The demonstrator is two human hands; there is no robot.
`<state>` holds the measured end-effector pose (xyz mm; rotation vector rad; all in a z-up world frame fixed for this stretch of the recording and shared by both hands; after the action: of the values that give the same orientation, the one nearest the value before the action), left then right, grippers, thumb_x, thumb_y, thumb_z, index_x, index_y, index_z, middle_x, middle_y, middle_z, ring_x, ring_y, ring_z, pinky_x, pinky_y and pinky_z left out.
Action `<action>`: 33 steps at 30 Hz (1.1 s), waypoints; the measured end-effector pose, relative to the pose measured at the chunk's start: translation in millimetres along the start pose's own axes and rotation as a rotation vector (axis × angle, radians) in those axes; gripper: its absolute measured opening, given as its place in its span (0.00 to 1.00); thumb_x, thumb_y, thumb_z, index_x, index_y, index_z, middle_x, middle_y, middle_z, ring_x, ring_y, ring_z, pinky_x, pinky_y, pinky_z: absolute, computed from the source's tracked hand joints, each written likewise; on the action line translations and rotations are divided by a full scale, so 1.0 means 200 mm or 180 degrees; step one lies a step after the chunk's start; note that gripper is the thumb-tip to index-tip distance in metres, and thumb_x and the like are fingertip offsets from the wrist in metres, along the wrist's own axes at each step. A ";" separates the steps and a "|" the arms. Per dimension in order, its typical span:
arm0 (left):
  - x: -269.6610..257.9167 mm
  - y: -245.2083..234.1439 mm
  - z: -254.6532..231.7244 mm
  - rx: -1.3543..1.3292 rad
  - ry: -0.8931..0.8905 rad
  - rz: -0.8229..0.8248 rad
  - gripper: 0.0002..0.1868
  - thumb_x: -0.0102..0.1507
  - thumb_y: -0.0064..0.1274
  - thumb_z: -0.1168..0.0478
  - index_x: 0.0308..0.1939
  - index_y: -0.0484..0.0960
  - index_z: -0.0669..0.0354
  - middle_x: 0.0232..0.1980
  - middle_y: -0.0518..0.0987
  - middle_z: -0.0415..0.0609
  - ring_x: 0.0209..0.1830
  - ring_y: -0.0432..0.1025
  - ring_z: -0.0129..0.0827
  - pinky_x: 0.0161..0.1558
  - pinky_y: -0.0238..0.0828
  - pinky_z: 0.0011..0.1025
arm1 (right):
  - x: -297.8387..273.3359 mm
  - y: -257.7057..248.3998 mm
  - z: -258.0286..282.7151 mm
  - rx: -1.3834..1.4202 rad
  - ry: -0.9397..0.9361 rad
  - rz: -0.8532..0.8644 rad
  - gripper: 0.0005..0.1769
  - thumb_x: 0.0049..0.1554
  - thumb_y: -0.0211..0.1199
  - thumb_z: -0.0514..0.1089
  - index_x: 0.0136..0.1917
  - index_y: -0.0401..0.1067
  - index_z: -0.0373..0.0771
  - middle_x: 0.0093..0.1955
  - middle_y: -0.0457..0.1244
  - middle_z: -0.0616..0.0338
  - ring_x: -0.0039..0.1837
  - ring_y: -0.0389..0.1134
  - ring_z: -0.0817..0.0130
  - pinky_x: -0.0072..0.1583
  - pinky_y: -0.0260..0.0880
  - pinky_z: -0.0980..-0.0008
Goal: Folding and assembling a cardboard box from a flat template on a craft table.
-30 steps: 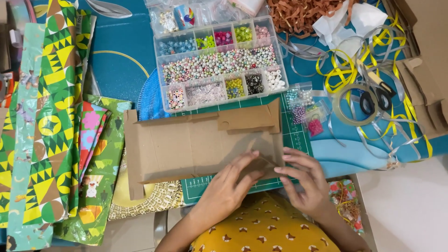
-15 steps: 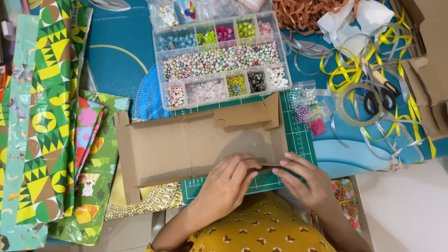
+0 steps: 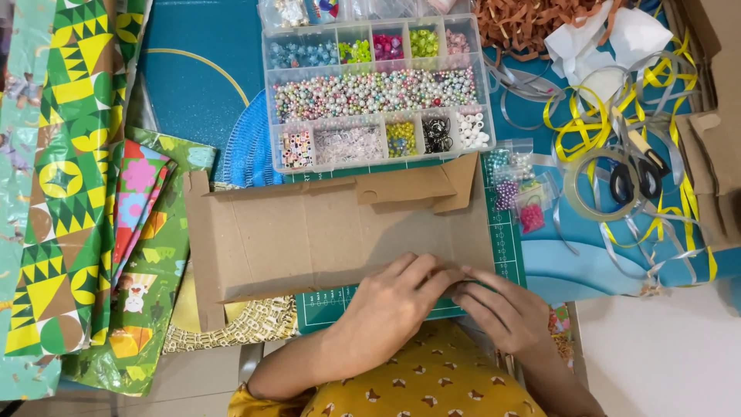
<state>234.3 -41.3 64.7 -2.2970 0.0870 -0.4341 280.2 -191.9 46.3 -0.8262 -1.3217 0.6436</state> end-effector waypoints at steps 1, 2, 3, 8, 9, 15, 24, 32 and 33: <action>0.00 0.00 0.01 0.0016 -0.0047 0.0013 0.19 0.64 0.54 0.72 0.60 0.76 0.63 0.50 0.73 0.52 0.46 0.69 0.45 0.35 0.74 0.40 | -0.01 0.00 0.00 -0.0041 -0.0063 -0.0053 0.04 0.58 0.67 0.35 0.47 0.77 0.33 0.49 0.71 0.50 0.56 0.74 0.53 0.54 0.81 0.62; 0.00 0.00 0.02 0.0036 -0.0089 0.0030 0.16 0.65 0.54 0.70 0.58 0.76 0.62 0.49 0.73 0.52 0.45 0.69 0.45 0.32 0.74 0.39 | -0.02 0.00 0.01 -0.0086 -0.0122 -0.0111 0.06 0.57 0.70 0.35 0.47 0.76 0.34 0.49 0.71 0.51 0.57 0.74 0.53 0.55 0.82 0.62; 0.00 0.00 0.03 0.0032 -0.0089 0.0031 0.16 0.65 0.54 0.70 0.58 0.76 0.62 0.49 0.73 0.52 0.45 0.69 0.45 0.32 0.74 0.39 | -0.05 0.03 0.00 -0.0086 -0.0120 -0.0108 0.06 0.57 0.70 0.35 0.47 0.76 0.34 0.49 0.71 0.51 0.57 0.74 0.53 0.55 0.82 0.62; -0.01 0.02 0.07 0.0251 -0.0178 0.0022 0.22 0.67 0.54 0.67 0.66 0.79 0.47 0.44 0.69 0.52 0.41 0.72 0.47 0.40 0.71 0.42 | -0.13 0.04 0.01 -0.0977 -0.0255 -0.0642 0.04 0.60 0.69 0.46 0.45 0.76 0.56 0.47 0.72 0.69 0.55 0.71 0.69 0.66 0.58 0.62; -0.01 0.02 0.07 0.0252 -0.0183 0.0018 0.22 0.67 0.54 0.67 0.66 0.79 0.47 0.44 0.69 0.52 0.41 0.72 0.47 0.40 0.71 0.42 | -0.12 0.03 0.02 -0.0973 -0.0259 -0.0642 0.04 0.60 0.69 0.46 0.45 0.76 0.56 0.47 0.72 0.69 0.55 0.71 0.69 0.66 0.58 0.62; -0.01 0.02 0.09 0.0049 -0.0270 0.0089 0.18 0.70 0.50 0.64 0.65 0.78 0.46 0.41 0.65 0.51 0.39 0.68 0.46 0.36 0.72 0.41 | -0.08 0.01 0.03 -0.1302 -0.0317 -0.0883 0.08 0.59 0.66 0.45 0.42 0.77 0.63 0.44 0.71 0.76 0.52 0.69 0.75 0.67 0.49 0.65; -0.01 0.03 0.09 0.0011 -0.0121 0.0110 0.22 0.71 0.47 0.66 0.68 0.75 0.46 0.42 0.66 0.52 0.40 0.69 0.47 0.46 0.69 0.42 | -0.10 0.02 0.04 -0.1280 -0.0342 -0.1095 0.08 0.58 0.67 0.44 0.38 0.78 0.59 0.41 0.72 0.74 0.48 0.69 0.76 0.67 0.47 0.65; -0.01 0.04 0.05 -0.0523 0.0123 0.0317 0.27 0.71 0.51 0.53 0.72 0.69 0.57 0.58 0.79 0.54 0.53 0.77 0.47 0.52 0.76 0.41 | -0.12 0.03 0.00 -0.1132 0.0228 -0.0831 0.09 0.64 0.62 0.50 0.41 0.77 0.54 0.39 0.72 0.70 0.47 0.70 0.71 0.66 0.50 0.64; -0.01 0.06 0.05 -0.0523 0.0125 0.0320 0.27 0.71 0.51 0.53 0.72 0.69 0.57 0.58 0.79 0.54 0.53 0.77 0.47 0.52 0.76 0.41 | -0.12 0.03 0.00 -0.1134 0.0231 -0.0832 0.09 0.64 0.62 0.50 0.41 0.77 0.54 0.39 0.72 0.70 0.47 0.70 0.71 0.66 0.50 0.64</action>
<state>237.2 -41.4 49.2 -2.4324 0.2654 -0.4340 277.2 -207.3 28.0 -0.9313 -1.4691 0.1712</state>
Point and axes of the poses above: each hand's wrist, its own x-axis towards the middle knuckle, its own y-axis out of the palm, z = x × y, the point moved 6 cm from there along x, towards the middle knuckle
